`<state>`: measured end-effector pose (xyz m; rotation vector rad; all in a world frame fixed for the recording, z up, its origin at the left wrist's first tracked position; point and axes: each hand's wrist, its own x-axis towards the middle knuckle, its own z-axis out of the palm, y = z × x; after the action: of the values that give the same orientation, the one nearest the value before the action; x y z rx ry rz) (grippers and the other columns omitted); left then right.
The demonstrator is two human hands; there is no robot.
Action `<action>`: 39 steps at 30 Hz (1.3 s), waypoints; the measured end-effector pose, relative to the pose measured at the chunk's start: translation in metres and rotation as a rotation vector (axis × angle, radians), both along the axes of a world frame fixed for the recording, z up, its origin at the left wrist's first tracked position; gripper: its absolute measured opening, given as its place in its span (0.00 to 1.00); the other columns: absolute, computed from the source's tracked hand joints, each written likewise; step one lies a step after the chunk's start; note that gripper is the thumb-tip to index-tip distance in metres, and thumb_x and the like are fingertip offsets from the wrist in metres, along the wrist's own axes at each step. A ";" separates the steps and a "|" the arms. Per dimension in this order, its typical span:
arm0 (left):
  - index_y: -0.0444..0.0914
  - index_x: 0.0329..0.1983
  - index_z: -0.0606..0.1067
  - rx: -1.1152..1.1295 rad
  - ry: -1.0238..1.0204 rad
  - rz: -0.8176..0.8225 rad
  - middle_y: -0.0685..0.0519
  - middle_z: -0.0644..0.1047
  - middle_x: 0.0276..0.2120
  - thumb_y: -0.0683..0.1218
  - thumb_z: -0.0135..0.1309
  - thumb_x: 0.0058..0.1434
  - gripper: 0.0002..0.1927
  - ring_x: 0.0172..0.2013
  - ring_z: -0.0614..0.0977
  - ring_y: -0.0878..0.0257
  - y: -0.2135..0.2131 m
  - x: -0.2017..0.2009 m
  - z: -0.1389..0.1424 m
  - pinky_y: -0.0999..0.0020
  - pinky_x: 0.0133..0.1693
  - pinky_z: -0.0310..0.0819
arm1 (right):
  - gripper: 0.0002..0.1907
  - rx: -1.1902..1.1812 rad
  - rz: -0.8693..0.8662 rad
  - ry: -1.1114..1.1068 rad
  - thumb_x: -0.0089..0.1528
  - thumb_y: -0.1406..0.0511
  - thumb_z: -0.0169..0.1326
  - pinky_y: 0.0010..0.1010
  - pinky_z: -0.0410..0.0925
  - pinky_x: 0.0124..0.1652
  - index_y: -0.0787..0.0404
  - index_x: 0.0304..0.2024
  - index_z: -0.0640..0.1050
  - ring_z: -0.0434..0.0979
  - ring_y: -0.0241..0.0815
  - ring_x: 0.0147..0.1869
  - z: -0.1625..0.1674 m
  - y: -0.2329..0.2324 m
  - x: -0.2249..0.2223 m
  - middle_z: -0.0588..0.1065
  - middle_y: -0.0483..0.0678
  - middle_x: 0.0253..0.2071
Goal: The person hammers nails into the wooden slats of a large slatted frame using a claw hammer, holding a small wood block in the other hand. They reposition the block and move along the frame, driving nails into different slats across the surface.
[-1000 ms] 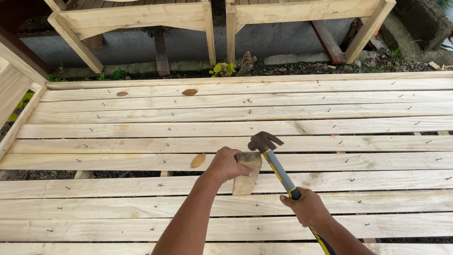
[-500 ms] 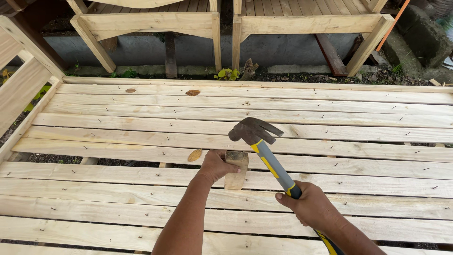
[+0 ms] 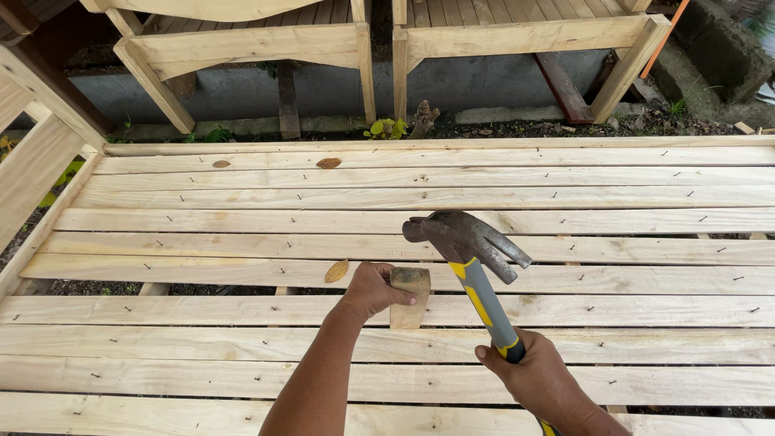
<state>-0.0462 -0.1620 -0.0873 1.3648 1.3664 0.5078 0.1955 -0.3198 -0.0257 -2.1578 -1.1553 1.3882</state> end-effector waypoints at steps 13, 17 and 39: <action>0.47 0.47 0.83 0.203 0.160 -0.329 0.55 0.82 0.42 0.41 0.72 0.41 0.27 0.43 0.83 0.61 -0.043 -0.006 0.025 0.70 0.49 0.78 | 0.21 -0.205 -0.290 0.148 0.65 0.56 0.60 0.34 0.65 0.17 0.63 0.29 0.68 0.62 0.37 0.14 -0.099 0.005 0.013 0.63 0.45 0.16; 0.47 0.49 0.83 0.238 0.091 -0.323 0.53 0.84 0.43 0.40 0.68 0.45 0.25 0.43 0.85 0.60 -0.060 -0.007 0.026 0.70 0.49 0.80 | 0.20 -0.309 -0.281 0.089 0.64 0.56 0.62 0.35 0.63 0.17 0.62 0.31 0.69 0.62 0.38 0.15 -0.132 -0.006 0.019 0.61 0.45 0.17; 0.38 0.40 0.82 0.281 0.598 -0.602 0.46 0.83 0.40 0.43 0.57 0.60 0.07 0.43 0.84 0.51 -0.093 0.043 0.026 0.56 0.44 0.80 | 0.20 -0.407 -0.165 -0.128 0.64 0.60 0.63 0.38 0.69 0.21 0.67 0.29 0.72 0.69 0.41 0.19 -0.113 0.020 -0.016 0.68 0.49 0.20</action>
<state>-0.0035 -0.2549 -0.0613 2.1722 1.2679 -0.1399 0.1794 -0.2997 -0.1386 -2.5859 -0.7596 1.5333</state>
